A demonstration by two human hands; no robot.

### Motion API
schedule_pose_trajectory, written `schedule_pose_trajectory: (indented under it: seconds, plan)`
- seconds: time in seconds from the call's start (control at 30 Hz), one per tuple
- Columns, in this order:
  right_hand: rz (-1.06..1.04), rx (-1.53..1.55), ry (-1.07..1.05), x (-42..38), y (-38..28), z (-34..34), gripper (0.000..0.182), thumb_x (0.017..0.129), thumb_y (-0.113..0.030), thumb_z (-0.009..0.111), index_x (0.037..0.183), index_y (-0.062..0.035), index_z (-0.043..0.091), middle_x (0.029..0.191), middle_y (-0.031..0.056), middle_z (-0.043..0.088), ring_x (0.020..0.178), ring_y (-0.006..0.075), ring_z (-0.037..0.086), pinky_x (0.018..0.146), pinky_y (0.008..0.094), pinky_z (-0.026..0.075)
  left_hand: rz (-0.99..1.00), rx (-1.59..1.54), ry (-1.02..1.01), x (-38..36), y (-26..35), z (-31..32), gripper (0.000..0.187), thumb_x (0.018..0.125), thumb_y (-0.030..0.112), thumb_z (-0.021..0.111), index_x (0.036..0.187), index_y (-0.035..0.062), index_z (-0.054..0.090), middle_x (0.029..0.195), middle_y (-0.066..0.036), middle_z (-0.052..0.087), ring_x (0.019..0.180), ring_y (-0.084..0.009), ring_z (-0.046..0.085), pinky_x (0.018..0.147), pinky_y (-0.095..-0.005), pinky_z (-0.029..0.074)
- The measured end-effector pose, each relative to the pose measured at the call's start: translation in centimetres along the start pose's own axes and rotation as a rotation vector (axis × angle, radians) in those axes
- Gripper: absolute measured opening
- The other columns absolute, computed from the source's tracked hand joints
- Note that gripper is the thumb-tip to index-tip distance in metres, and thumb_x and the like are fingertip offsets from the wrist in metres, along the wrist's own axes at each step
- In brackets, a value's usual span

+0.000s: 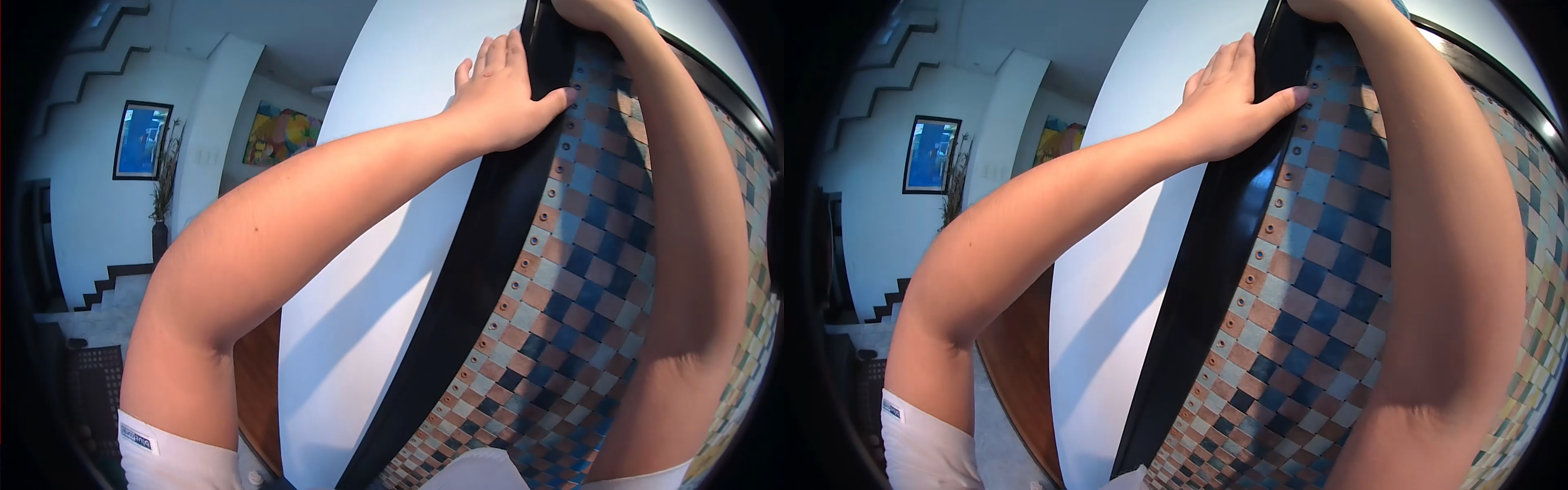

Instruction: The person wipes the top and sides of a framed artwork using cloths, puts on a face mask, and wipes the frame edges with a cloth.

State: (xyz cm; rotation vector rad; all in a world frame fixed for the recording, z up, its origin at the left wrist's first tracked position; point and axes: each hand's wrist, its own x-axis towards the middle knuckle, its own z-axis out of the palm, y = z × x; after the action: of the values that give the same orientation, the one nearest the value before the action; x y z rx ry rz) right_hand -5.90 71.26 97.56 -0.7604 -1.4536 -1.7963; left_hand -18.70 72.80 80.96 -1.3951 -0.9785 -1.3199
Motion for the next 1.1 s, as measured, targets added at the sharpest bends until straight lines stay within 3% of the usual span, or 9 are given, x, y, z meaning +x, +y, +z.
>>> schedule_pose_trajectory:
  seconds: [0.2, 0.47, 0.57, 0.67, 0.73, 0.77, 0.8, 0.87, 1.1]
  plan:
    - [0.086, 0.074, 0.016, 0.2, -2.6, -1.7, 0.031, 0.081, -0.021, 0.049, 0.098, -0.0065, 0.071, 0.119, 0.0189, 0.056, 0.11, 0.035, 0.052, 0.097, 0.0416, 0.04, 0.029, 0.06, 0.05, -0.1, -0.4, 0.8, 0.098, 0.086, 0.064, 0.044, 0.141, -0.0117, 0.016, 0.14, -0.031, 0.03, 0.137, -0.0388, 0.022, 0.111, -0.0492, 0.013]
    - [-0.035, 0.242, 0.203, -0.7, -1.2, 0.3, 0.03, 0.077, -0.016, 0.052, 0.098, -0.0133, 0.073, 0.112, 0.0135, 0.058, 0.108, 0.0325, 0.051, 0.094, 0.0411, 0.042, 0.058, 0.065, 0.101, -0.4, -0.6, 1.4, 0.102, 0.084, 0.068, 0.043, 0.14, -0.0141, 0.017, 0.136, -0.033, 0.033, 0.133, -0.0398, 0.03, 0.11, -0.0508, 0.015]
    - [-0.169, 0.308, 0.289, -0.9, -1.4, 0.6, 0.027, 0.075, -0.015, 0.053, 0.093, -0.0146, 0.074, 0.11, 0.0119, 0.058, 0.107, 0.0312, 0.051, 0.094, 0.0409, 0.042, -0.012, 0.025, 0.024, -0.4, -0.2, 0.7, 0.105, 0.082, 0.068, 0.044, 0.142, -0.0109, 0.012, 0.145, -0.028, 0.025, 0.14, -0.0352, 0.018, 0.112, -0.0498, 0.01]
    - [-0.253, 0.385, 0.321, -1.0, -1.7, 0.9, 0.024, 0.073, -0.012, 0.054, 0.085, -0.0133, 0.074, 0.108, 0.0117, 0.058, 0.106, 0.0305, 0.05, 0.094, 0.04, 0.042, -0.088, 0.068, -0.036, -0.2, 0.5, -0.1, 0.093, 0.085, 0.064, 0.041, 0.141, -0.008, 0.023, 0.145, -0.029, 0.025, 0.137, -0.0392, 0.022, 0.111, -0.0509, 0.016]
    - [-0.273, 0.509, 0.354, -1.2, -1.4, 0.5, 0.023, 0.072, -0.01, 0.054, 0.084, -0.0124, 0.074, 0.107, 0.0118, 0.058, 0.105, 0.0308, 0.051, 0.094, 0.0395, 0.042, -0.08, 0.086, -0.014, 0.0, 0.3, 0.2, 0.098, 0.085, 0.063, 0.042, 0.139, -0.0137, 0.015, 0.144, -0.032, 0.023, 0.137, -0.0404, 0.021, 0.11, -0.0505, 0.017]
    - [-0.169, 0.591, 0.389, -1.3, -1.3, 0.1, 0.023, 0.071, -0.007, 0.053, 0.082, -0.0107, 0.073, 0.107, 0.0124, 0.058, 0.104, 0.0317, 0.051, 0.093, 0.0387, 0.043, -0.078, 0.093, -0.001, 0.0, 0.1, 0.3, 0.101, 0.085, 0.062, 0.042, 0.139, -0.0165, 0.011, 0.144, -0.033, 0.022, 0.136, -0.041, 0.021, 0.11, -0.0504, 0.017]
    - [-0.198, 0.589, 0.496, -1.2, -0.4, 0.4, 0.023, 0.072, -0.007, 0.053, 0.082, -0.0096, 0.073, 0.108, 0.0128, 0.057, 0.104, 0.032, 0.052, 0.092, 0.0386, 0.043, -0.083, 0.068, -0.019, 0.0, -0.1, 0.5, 0.101, 0.084, 0.063, 0.042, 0.139, -0.0158, 0.01, 0.144, -0.033, 0.022, 0.136, -0.0409, 0.021, 0.11, -0.0506, 0.017]
    - [-0.085, 0.501, 0.514, -1.8, -0.1, -0.3, 0.022, 0.073, -0.007, 0.054, 0.085, -0.0093, 0.073, 0.109, 0.0119, 0.057, 0.104, 0.0316, 0.052, 0.093, 0.0389, 0.043, -0.099, 0.014, -0.06, -0.4, 0.4, -0.5, 0.103, 0.084, 0.065, 0.043, 0.14, -0.0144, 0.009, 0.144, -0.033, 0.022, 0.137, -0.0406, 0.021, 0.11, -0.051, 0.017]
    - [-0.16, 0.219, 0.28, -4.1, -1.3, -1.1, 0.022, 0.075, -0.01, 0.056, 0.09, -0.0089, 0.073, 0.111, 0.011, 0.057, 0.106, 0.0289, 0.051, 0.093, 0.0393, 0.045, -0.011, 0.071, 0.067, -0.4, 0.0, 0.6, 0.109, 0.081, 0.072, 0.042, 0.14, -0.014, 0.011, 0.143, -0.032, 0.023, 0.137, -0.0403, 0.02, 0.11, -0.051, 0.016]
